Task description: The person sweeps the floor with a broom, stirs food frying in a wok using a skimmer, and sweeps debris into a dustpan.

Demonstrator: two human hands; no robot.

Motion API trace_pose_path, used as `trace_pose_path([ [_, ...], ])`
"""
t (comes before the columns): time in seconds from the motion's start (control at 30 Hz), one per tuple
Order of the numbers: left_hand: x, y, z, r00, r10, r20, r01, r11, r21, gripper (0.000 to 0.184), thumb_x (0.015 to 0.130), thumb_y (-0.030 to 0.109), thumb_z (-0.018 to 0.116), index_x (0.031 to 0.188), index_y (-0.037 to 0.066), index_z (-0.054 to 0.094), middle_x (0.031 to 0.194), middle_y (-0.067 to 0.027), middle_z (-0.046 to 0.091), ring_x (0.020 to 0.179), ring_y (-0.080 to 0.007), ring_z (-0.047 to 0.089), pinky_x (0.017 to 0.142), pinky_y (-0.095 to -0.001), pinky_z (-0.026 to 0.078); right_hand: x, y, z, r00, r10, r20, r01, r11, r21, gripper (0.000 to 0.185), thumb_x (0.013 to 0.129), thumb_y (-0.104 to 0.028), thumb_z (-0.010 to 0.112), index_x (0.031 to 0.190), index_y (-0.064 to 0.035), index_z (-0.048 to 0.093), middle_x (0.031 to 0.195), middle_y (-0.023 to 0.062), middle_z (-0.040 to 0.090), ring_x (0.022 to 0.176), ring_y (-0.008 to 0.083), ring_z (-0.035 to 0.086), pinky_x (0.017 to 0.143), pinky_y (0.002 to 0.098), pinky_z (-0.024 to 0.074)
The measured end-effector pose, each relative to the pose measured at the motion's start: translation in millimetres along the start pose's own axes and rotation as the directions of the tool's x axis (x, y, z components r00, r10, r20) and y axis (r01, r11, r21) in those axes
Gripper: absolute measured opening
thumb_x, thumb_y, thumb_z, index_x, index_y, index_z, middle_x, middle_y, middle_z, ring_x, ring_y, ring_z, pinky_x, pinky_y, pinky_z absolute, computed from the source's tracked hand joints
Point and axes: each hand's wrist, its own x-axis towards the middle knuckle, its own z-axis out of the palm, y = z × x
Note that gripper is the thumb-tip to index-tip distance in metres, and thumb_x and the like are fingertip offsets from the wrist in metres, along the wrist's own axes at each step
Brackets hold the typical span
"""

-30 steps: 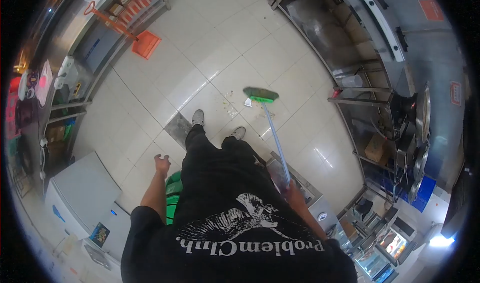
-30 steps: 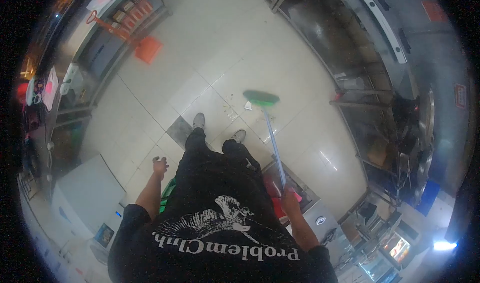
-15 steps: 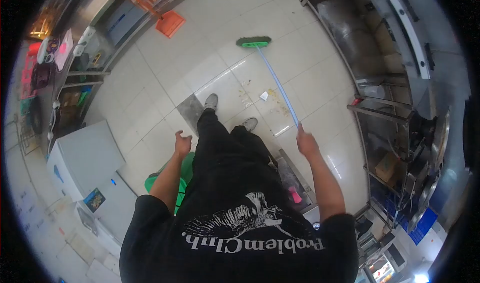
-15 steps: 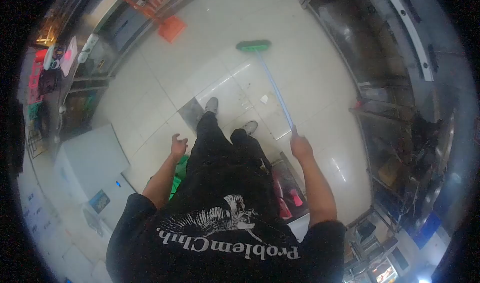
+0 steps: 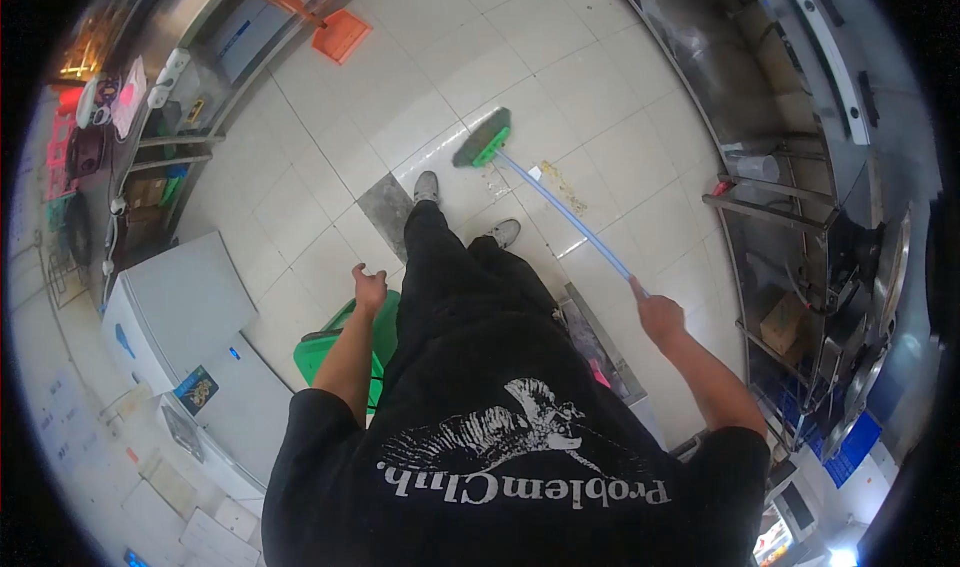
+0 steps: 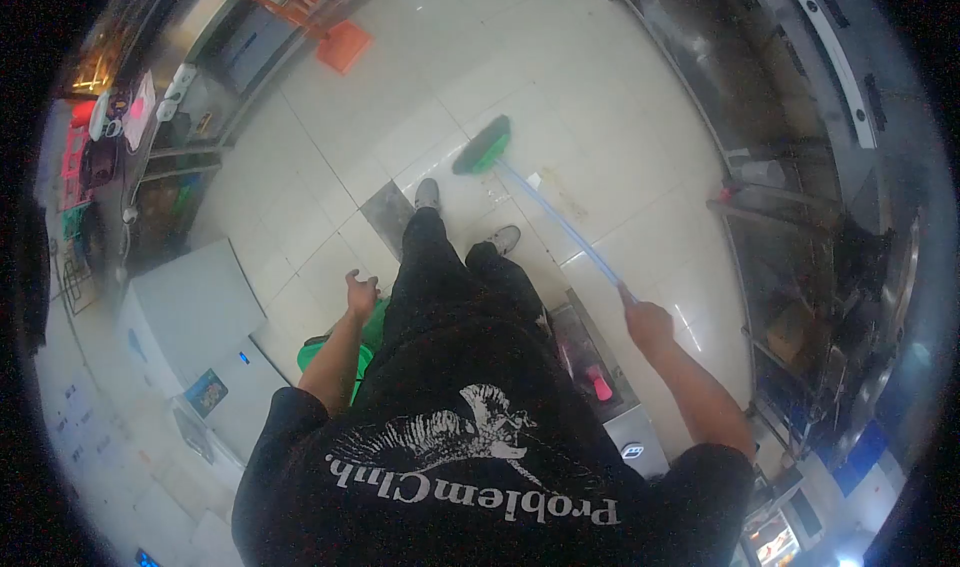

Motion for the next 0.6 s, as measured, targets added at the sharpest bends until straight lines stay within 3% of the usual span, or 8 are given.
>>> trace_pose_path([
  [0.13, 6, -12, 14, 0.998, 0.06, -0.021, -0.059, 0.998, 0.017, 0.07, 0.092, 0.022, 0.064, 0.146, 0.001, 0.025, 0.096, -0.019, 0.07, 0.088, -0.0289, 0.069, 0.083, -0.0412, 0.054, -57, 58, 14, 0.998, 0.06, 0.005, -0.059, 0.993, -0.098, 0.071, 0.098, -0.01, 0.047, 0.162, -0.0278, 0.021, 0.086, 0.0198, 0.072, 0.075, 0.0373, 0.072, 0.065, 0.0519, 0.0579],
  [0.2, 6, -7, 17, 0.992, 0.128, -0.004, -0.128, 0.991, -0.043, 0.073, 0.093, 0.018, 0.064, 0.149, 0.002, 0.02, 0.115, -0.0265, 0.066, 0.092, -0.0282, 0.071, 0.081, -0.0392, 0.055, -72, 89, 23, 0.991, 0.126, 0.052, -0.116, 0.979, -0.167, 0.072, 0.097, -0.01, 0.049, 0.162, -0.0293, 0.023, 0.083, 0.019, 0.072, 0.074, 0.0354, 0.072, 0.065, 0.0508, 0.0583],
  [0.27, 6, -3, 22, 0.992, 0.127, 0.003, -0.127, 0.99, -0.053, 0.073, 0.093, 0.018, 0.064, 0.149, 0.002, 0.02, 0.117, -0.0272, 0.065, 0.093, -0.0289, 0.071, 0.081, -0.0392, 0.056, -89, 114, 9, 0.979, 0.174, 0.109, -0.153, 0.972, -0.178, 0.075, 0.097, -0.016, 0.053, 0.162, -0.0326, 0.02, 0.088, 0.0198, 0.072, 0.079, 0.0367, 0.072, 0.071, 0.0504, 0.0588],
  [0.47, -6, 5, 16, 0.992, 0.127, 0.004, -0.126, 0.99, -0.066, 0.073, 0.094, 0.019, 0.063, 0.15, 0.005, 0.018, 0.117, -0.0271, 0.066, 0.093, -0.03, 0.071, 0.083, -0.0403, 0.055, -122, 130, -35, 0.977, 0.204, 0.066, -0.18, 0.946, -0.268, 0.071, 0.097, -0.026, 0.058, 0.16, -0.0359, 0.025, 0.083, 0.0217, 0.069, 0.076, 0.0391, 0.07, 0.069, 0.0528, 0.0569],
  [0.6, -11, -16, 15, 0.989, 0.144, -0.038, -0.145, 0.989, -0.035, 0.076, 0.094, 0.023, 0.064, 0.151, 0.004, 0.017, 0.114, -0.0267, 0.067, 0.095, -0.0327, 0.07, 0.089, -0.0427, 0.053, -56, 87, -37, 0.997, 0.012, -0.081, -0.018, 0.997, -0.077, 0.067, 0.097, -0.025, 0.054, 0.159, -0.0352, 0.029, 0.08, 0.0197, 0.068, 0.076, 0.0387, 0.07, 0.07, 0.053, 0.0561],
])
